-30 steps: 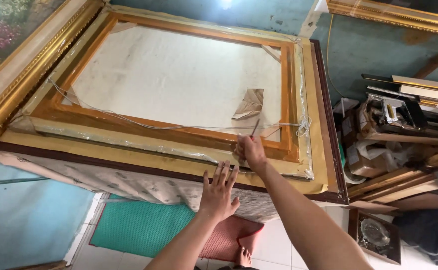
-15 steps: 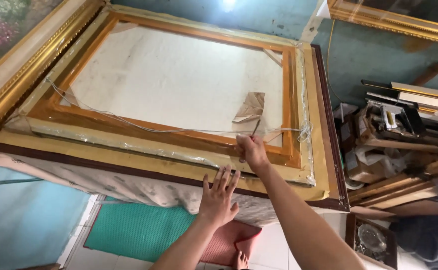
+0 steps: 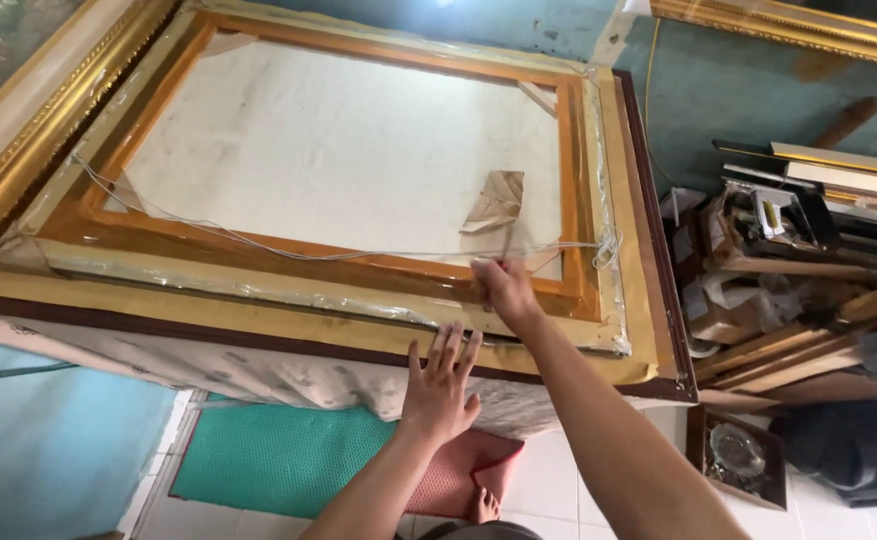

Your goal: Removing protective plastic and tape from a large picture frame using a utility knife

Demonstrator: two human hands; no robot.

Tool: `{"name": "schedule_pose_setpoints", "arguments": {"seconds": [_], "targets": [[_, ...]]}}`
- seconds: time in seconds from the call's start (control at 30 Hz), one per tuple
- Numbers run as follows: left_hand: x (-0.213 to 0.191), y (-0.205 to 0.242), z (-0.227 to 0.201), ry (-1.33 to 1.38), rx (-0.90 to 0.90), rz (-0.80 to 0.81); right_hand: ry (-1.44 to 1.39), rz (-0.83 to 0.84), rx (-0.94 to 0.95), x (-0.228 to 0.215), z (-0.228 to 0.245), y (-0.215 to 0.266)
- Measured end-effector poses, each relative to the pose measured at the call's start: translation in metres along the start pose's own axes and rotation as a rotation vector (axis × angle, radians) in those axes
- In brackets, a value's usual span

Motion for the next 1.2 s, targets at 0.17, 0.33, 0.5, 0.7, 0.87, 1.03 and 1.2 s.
{"name": "schedule_pose_setpoints", "arguments": {"seconds": [0.17, 0.33, 0.5, 0.7, 0.87, 1.03, 1.2], "targets": [[0.007, 0.002, -0.004, 0.283, -0.006, 0.915, 0.209, 0.019, -0.454, -0.012, -0.008, 0.002], [0.007, -0.003, 0.003, 0.289, 0.024, 0.889, -0.365, -0.201, 0.048, -0.019, -0.019, 0.002], [0.013, -0.002, -0.001, 0.292, 0.031, 0.832, 0.023, -0.319, 0.102, -0.02, -0.039, 0.007], [-0.006, 0.001, 0.003, 0.547, -0.067, 0.677, 0.424, -0.415, -0.022, -0.026, -0.042, 0.018], [-0.032, 0.011, 0.041, 0.725, -0.099, 0.379, 0.43, -0.45, 0.049, -0.02, -0.034, 0.022], [-0.021, -0.024, 0.129, 0.711, -0.33, 0.093, 0.485, -0.474, -0.018, -0.024, -0.045, 0.021], [0.046, -0.042, 0.202, 0.388, -0.597, 0.482, 0.448, -0.49, -0.101, -0.027, -0.061, 0.01]]}}
Point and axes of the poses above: each hand's wrist, its own y-axis away from the middle knuckle, its own x-axis out of the palm, z = x × y, the point moved 9 cm from there along -y, towards the middle knuckle, and after that the axes turned 15 degrees about -z, right-handed, at the moved point
